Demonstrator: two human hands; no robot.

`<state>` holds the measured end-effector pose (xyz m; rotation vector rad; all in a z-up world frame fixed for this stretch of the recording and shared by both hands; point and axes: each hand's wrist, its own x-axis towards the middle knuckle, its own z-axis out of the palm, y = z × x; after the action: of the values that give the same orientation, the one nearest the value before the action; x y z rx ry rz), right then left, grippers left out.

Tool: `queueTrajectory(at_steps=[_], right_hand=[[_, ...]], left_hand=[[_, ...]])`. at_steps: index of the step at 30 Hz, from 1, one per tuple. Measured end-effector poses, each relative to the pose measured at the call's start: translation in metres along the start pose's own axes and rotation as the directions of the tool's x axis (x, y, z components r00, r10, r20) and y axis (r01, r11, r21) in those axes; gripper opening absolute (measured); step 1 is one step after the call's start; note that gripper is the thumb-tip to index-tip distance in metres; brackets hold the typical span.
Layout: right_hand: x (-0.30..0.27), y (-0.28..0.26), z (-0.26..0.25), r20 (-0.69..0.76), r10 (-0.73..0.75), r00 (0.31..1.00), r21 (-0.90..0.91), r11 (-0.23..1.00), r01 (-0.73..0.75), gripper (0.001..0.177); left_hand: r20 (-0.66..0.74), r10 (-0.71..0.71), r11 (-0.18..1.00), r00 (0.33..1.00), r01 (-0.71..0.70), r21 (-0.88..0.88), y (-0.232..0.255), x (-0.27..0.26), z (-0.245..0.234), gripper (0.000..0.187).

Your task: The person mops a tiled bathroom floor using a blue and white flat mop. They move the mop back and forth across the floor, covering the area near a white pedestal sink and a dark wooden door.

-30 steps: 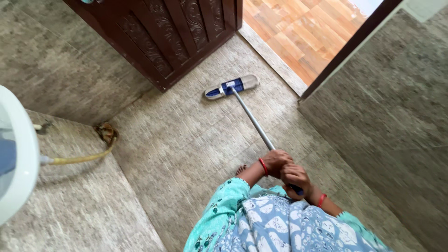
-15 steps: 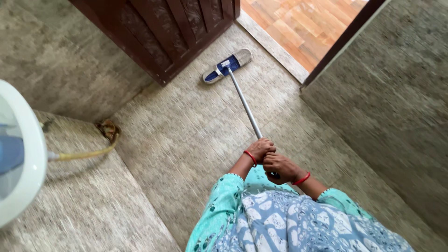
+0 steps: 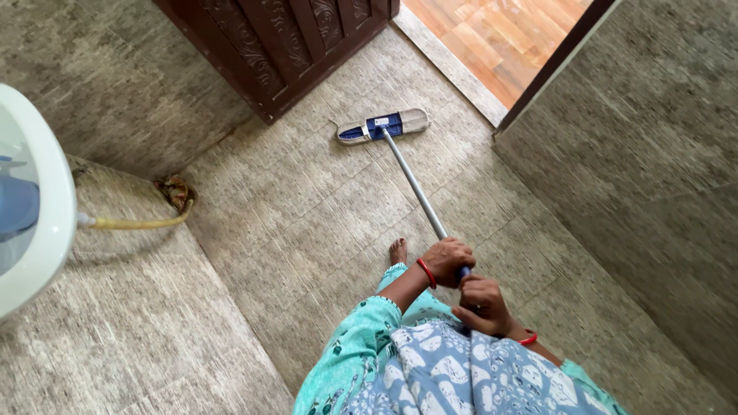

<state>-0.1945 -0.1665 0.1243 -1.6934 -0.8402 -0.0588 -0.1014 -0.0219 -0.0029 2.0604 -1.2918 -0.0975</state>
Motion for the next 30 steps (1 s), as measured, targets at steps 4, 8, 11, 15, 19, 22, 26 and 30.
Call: queueTrajectory(at_steps=[4, 8, 11, 15, 19, 22, 26, 30], right_hand=[[0.011, 0.031, 0.015, -0.072, -0.086, 0.994, -0.108, 0.991, 0.078, 0.042], [0.060, 0.073, 0.005, -0.064, -0.059, 0.996, -0.103, 0.993, 0.052, 0.041], [0.113, 0.108, -0.006, -0.045, -0.103, 0.994, -0.112, 0.989, 0.097, 0.045], [0.187, 0.159, -0.012, 0.021, -0.046, 0.999, -0.213, 0.976, 0.050, 0.048], [0.233, 0.197, -0.010, 0.110, 0.007, 0.994, -0.259, 0.966, 0.022, 0.045], [0.254, 0.214, -0.009, 0.155, 0.005, 0.988, -0.293, 0.955, 0.041, 0.043], [0.253, 0.208, 0.001, 0.141, 0.049, 0.989, -0.319, 0.948, -0.002, 0.042], [0.225, 0.180, 0.016, 0.092, 0.062, 0.994, -0.321, 0.947, -0.029, 0.045]], left_hand=[[0.112, 0.006, 1.000, 0.994, -0.007, 0.006, -0.025, -0.001, -0.005, 0.015], [0.082, -0.018, 1.000, 0.996, 0.017, 0.018, -0.083, 0.016, -0.025, 0.013], [0.096, -0.061, 0.995, 0.993, 0.053, 0.084, -0.137, 0.036, -0.051, 0.013], [-0.003, -0.075, 0.997, 0.997, 0.075, 0.012, -0.218, 0.047, -0.088, 0.013], [-0.019, -0.078, 0.997, 0.997, 0.078, -0.005, -0.278, 0.051, -0.103, 0.016], [-0.036, -0.075, 0.997, 0.997, 0.076, 0.018, -0.306, 0.051, -0.113, 0.015], [-0.090, -0.079, 0.996, 0.993, 0.083, 0.038, -0.306, 0.043, -0.111, 0.015], [-0.060, -0.089, 0.996, 0.994, 0.090, 0.011, -0.271, 0.029, -0.097, 0.017]])
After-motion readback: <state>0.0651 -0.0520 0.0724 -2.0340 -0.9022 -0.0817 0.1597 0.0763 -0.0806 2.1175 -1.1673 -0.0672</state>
